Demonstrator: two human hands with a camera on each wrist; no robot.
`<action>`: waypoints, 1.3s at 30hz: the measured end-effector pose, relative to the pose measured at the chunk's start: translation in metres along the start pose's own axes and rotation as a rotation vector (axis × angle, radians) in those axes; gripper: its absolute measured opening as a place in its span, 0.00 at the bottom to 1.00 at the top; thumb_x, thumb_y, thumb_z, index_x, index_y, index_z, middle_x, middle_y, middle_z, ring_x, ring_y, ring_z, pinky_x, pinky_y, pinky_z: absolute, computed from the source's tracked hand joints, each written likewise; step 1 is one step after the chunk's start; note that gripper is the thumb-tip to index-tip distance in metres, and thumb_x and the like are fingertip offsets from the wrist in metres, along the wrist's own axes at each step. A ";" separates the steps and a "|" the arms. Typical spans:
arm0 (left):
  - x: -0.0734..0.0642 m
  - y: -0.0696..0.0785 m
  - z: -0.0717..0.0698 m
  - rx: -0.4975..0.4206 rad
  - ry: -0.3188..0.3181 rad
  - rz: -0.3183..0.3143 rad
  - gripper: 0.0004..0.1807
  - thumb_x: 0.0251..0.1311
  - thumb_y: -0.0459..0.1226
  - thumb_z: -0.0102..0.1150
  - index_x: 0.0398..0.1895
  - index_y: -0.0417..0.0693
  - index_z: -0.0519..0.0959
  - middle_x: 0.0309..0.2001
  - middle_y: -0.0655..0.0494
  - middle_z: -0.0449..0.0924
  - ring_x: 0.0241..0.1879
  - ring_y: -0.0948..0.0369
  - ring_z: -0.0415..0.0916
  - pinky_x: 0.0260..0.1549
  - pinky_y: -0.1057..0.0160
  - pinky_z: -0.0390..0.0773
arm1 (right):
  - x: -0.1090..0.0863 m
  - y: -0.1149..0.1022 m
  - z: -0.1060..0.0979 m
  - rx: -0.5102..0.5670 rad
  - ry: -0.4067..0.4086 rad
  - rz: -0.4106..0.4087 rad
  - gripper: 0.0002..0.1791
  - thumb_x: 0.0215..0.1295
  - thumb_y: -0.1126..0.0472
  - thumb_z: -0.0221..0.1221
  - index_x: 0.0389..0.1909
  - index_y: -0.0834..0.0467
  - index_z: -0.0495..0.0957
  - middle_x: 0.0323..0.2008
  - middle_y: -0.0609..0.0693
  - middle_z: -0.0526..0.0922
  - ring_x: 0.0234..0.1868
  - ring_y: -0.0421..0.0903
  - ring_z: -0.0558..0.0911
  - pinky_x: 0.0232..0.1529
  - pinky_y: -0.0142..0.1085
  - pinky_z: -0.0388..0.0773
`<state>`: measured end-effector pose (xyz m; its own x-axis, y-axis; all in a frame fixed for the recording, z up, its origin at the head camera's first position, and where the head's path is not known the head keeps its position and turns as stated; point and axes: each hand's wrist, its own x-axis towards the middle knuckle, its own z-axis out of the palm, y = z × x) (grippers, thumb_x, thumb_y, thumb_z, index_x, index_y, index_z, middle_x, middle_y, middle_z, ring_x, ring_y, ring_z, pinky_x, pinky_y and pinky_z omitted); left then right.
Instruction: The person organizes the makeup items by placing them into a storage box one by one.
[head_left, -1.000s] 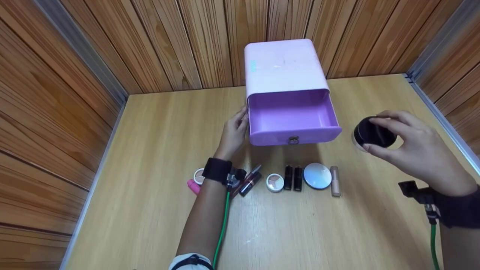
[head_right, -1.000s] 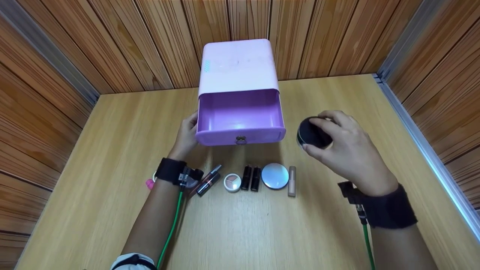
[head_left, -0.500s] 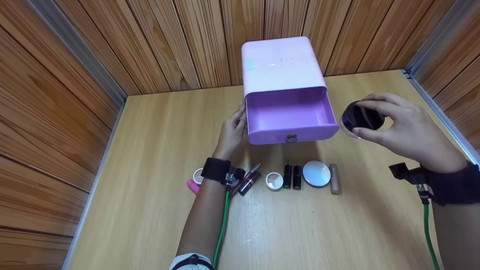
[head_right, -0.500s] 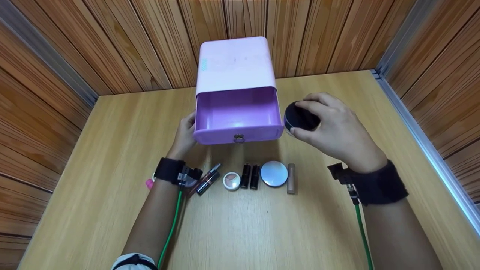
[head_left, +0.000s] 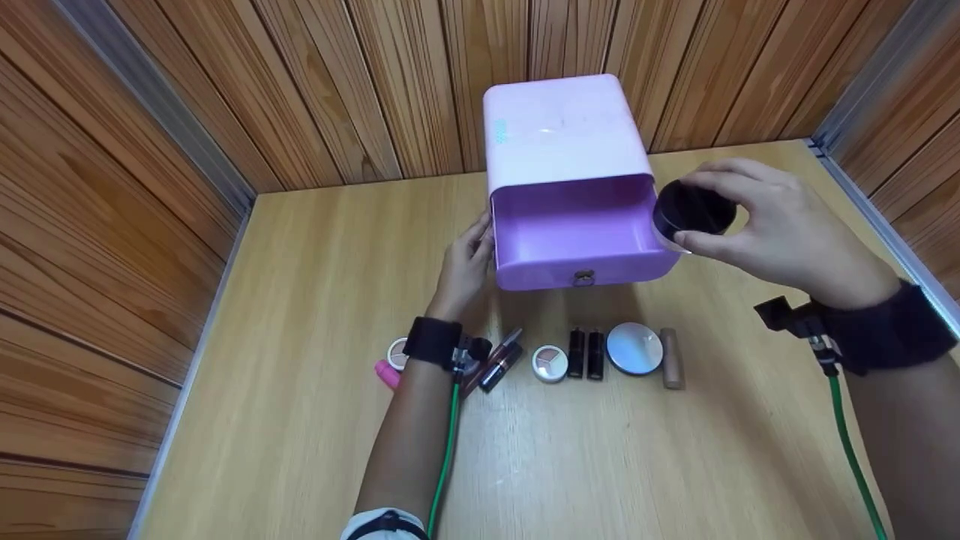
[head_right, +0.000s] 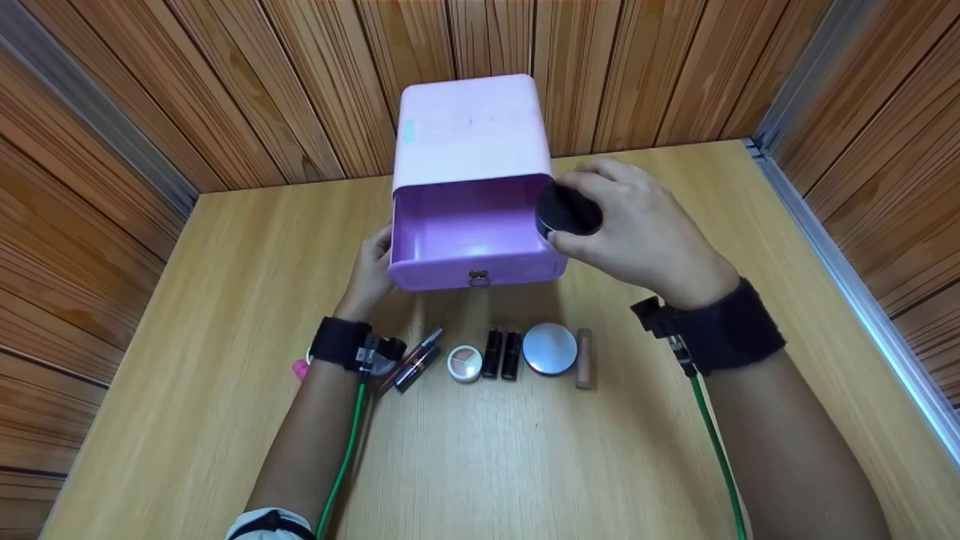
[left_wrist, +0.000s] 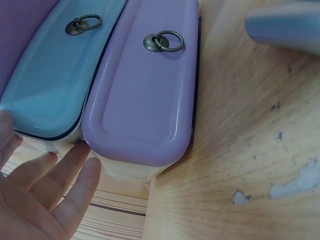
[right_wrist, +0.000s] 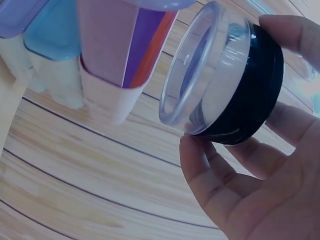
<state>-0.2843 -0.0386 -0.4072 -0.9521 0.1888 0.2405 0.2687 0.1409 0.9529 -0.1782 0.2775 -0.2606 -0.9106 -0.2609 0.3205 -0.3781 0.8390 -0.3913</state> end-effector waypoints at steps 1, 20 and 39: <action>0.001 -0.003 0.000 -0.009 -0.005 0.000 0.22 0.74 0.32 0.45 0.69 0.36 0.64 0.70 0.44 0.60 0.68 0.55 0.60 0.61 0.69 0.63 | 0.002 -0.002 0.001 0.000 -0.006 -0.006 0.34 0.56 0.48 0.70 0.62 0.56 0.75 0.58 0.55 0.75 0.57 0.59 0.73 0.51 0.58 0.69; 0.014 -0.037 0.006 -0.033 0.010 0.016 0.23 0.74 0.39 0.47 0.69 0.42 0.65 0.70 0.53 0.61 0.69 0.63 0.58 0.62 0.71 0.60 | 0.051 -0.032 0.040 0.034 -0.115 -0.119 0.38 0.58 0.47 0.68 0.68 0.56 0.68 0.60 0.54 0.74 0.54 0.53 0.75 0.50 0.50 0.73; 0.016 -0.037 0.009 0.017 0.006 0.006 0.23 0.75 0.37 0.46 0.69 0.39 0.65 0.69 0.47 0.62 0.69 0.60 0.58 0.61 0.72 0.61 | 0.078 -0.052 0.076 -0.054 -0.310 -0.147 0.38 0.62 0.43 0.63 0.69 0.56 0.67 0.61 0.55 0.73 0.59 0.51 0.71 0.56 0.48 0.70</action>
<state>-0.3078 -0.0326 -0.4405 -0.9512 0.1839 0.2477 0.2771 0.1560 0.9481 -0.2419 0.1774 -0.2806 -0.8575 -0.5066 0.0896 -0.5072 0.8034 -0.3120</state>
